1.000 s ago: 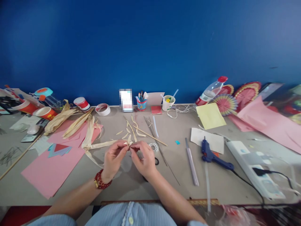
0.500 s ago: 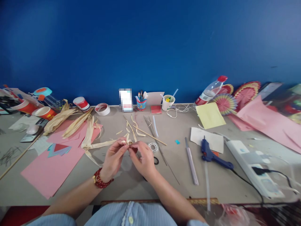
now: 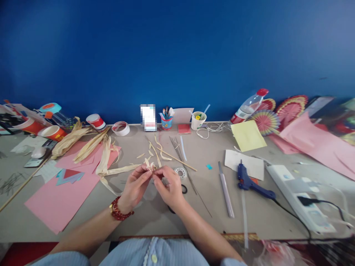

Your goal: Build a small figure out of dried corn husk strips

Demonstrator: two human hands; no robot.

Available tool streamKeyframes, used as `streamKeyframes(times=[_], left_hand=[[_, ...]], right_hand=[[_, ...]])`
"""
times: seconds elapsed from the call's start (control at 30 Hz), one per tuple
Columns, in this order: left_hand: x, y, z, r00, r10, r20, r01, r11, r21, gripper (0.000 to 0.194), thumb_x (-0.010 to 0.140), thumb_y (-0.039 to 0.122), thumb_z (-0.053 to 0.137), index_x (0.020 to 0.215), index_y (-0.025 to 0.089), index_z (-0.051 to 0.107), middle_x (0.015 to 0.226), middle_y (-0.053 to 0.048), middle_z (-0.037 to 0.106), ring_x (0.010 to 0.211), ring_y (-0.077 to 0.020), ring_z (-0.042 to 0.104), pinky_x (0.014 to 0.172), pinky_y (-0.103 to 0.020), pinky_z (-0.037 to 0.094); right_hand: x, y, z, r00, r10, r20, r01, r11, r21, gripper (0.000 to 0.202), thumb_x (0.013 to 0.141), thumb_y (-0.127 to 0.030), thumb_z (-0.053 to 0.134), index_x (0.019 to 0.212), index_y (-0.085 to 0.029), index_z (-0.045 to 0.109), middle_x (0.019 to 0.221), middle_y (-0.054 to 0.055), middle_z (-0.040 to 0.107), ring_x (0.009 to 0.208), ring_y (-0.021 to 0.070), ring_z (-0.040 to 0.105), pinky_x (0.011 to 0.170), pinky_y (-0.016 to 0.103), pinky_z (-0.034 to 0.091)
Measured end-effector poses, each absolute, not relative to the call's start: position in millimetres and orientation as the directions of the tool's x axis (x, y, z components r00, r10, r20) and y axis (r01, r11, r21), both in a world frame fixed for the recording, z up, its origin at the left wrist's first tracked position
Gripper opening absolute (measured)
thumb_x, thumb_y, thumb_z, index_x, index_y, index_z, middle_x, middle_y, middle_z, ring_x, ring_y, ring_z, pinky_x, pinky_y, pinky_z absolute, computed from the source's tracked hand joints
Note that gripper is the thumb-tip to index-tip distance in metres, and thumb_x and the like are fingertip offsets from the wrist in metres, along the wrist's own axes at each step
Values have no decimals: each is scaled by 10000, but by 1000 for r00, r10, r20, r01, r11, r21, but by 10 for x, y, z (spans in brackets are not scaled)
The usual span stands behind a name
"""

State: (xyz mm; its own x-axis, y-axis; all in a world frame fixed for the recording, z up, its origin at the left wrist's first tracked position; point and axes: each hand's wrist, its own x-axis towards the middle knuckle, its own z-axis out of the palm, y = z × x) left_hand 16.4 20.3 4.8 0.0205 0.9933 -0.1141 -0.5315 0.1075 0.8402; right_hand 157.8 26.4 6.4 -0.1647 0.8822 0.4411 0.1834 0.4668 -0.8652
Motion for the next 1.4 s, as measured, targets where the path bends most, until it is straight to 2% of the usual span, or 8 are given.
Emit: streamKeyframes(times=[0.43, 0.67, 1.1, 1.4], left_hand=[[162, 218, 31, 16, 993, -114, -542, 104, 834, 152, 724, 279, 790, 765, 193, 671, 811, 0, 648, 819, -144, 613, 849, -314, 503], [162, 211, 51, 40, 995, -91, -591, 97, 801, 101, 755, 212, 773, 748, 184, 676, 796, 5, 628, 790, -117, 586, 809, -262, 494], [185, 189, 40, -59, 986, -154, -599, 88, 796, 139, 694, 216, 823, 769, 186, 710, 833, 6, 663, 824, -119, 608, 818, -244, 496], [181, 172, 15, -74, 990, -121, -538, 63, 840, 148, 701, 225, 819, 798, 181, 717, 856, -1, 644, 816, -124, 603, 807, -256, 505]], right_hand=[[1574, 255, 77, -166, 893, 418, 143, 442, -886, 98, 889, -170, 567, 815, -213, 614, 764, 14, 637, 698, 164, 592, 668, 289, 478], [1566, 259, 70, -174, 884, 433, 105, 454, -885, 98, 897, -166, 565, 823, -212, 609, 764, 18, 627, 695, 160, 583, 667, 287, 473], [1579, 267, 18, -170, 869, 465, 202, 492, -847, 102, 871, -140, 570, 811, -222, 574, 752, 12, 611, 699, 170, 587, 671, 295, 474], [1557, 266, 43, -137, 857, 496, 253, 515, -819, 121, 863, -137, 567, 776, -221, 555, 732, 9, 604, 688, 167, 586, 664, 290, 476]])
